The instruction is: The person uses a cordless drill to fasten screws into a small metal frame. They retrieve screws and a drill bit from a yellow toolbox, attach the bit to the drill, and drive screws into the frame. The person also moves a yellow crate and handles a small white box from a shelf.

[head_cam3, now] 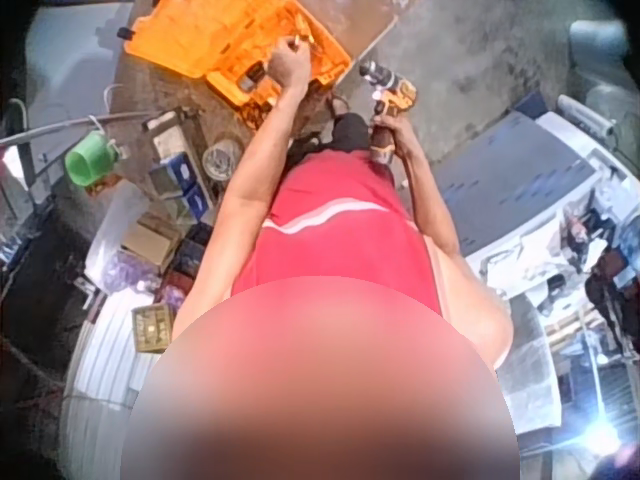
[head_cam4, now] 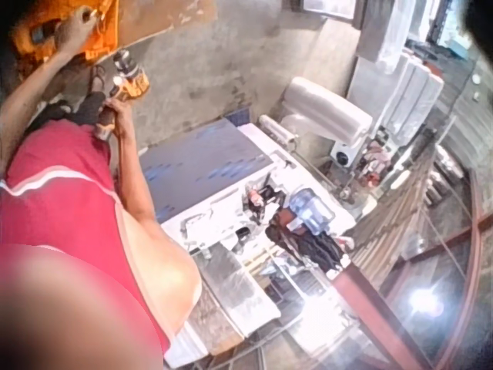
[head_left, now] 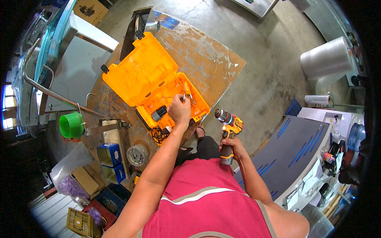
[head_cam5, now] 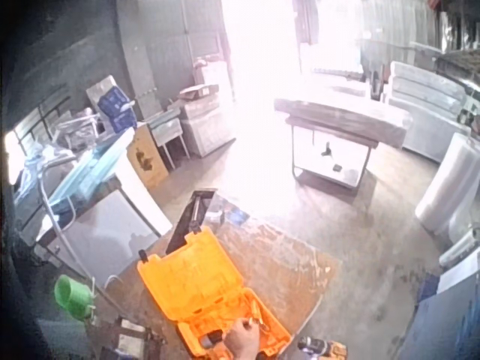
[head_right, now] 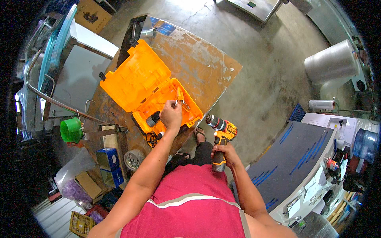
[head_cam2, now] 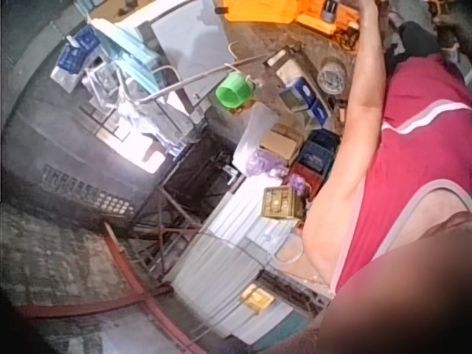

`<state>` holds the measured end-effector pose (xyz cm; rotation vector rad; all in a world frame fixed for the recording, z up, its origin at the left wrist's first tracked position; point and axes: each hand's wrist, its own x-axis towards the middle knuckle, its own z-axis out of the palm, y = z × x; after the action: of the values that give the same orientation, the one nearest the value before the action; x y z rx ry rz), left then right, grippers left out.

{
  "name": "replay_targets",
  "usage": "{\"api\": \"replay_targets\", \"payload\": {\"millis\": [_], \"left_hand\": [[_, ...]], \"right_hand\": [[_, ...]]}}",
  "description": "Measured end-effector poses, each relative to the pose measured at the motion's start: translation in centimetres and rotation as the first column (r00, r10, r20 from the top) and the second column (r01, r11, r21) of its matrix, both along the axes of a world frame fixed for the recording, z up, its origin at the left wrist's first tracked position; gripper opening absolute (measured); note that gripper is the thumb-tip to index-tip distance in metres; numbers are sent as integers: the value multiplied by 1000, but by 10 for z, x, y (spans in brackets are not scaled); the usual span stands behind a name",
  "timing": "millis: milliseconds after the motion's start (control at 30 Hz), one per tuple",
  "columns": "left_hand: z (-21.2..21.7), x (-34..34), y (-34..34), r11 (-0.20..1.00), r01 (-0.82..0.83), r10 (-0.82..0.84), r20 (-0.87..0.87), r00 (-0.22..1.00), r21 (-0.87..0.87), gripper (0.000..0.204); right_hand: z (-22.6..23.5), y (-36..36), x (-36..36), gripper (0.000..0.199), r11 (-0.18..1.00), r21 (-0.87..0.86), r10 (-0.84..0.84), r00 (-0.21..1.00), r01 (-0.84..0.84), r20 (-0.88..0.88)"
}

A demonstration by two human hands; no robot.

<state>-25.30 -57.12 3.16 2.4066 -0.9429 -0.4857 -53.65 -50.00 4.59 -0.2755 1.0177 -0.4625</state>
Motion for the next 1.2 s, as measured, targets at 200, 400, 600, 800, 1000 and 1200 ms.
{"api": "replay_targets", "payload": {"millis": [200, 400, 600, 800, 1000, 1200], "left_hand": [[-18, 11, -2, 996, -81, 84, -114, 990, 36, 24], [-37, 30, -14, 858, -510, 303, -864, 402, 64, 15], [-19, 36, -8, 962, 144, -157, -36, 987, -234, 11], [-4, 61, -16, 893, 387, -349, 189, 918, -230, 16], [-1, 77, -34, 864, 460, -380, 335, 862, -205, 15], [1, 95, -46, 825, 542, -474, 326, 818, -159, 15]], "right_hand": [[-2, -4, 0, 20, 999, 35, 20, 1000, -19, -22], [-9, -7, -2, 21, 998, 37, 55, 998, -54, -23], [-16, -8, -2, 21, 998, 39, 53, 999, -53, 3], [-17, -7, -2, 19, 997, 50, 52, 999, -52, 5], [-17, -5, -3, 17, 997, 56, 49, 998, -47, -39], [-19, -3, -4, 19, 999, 48, 15, 998, -13, -56]]}}
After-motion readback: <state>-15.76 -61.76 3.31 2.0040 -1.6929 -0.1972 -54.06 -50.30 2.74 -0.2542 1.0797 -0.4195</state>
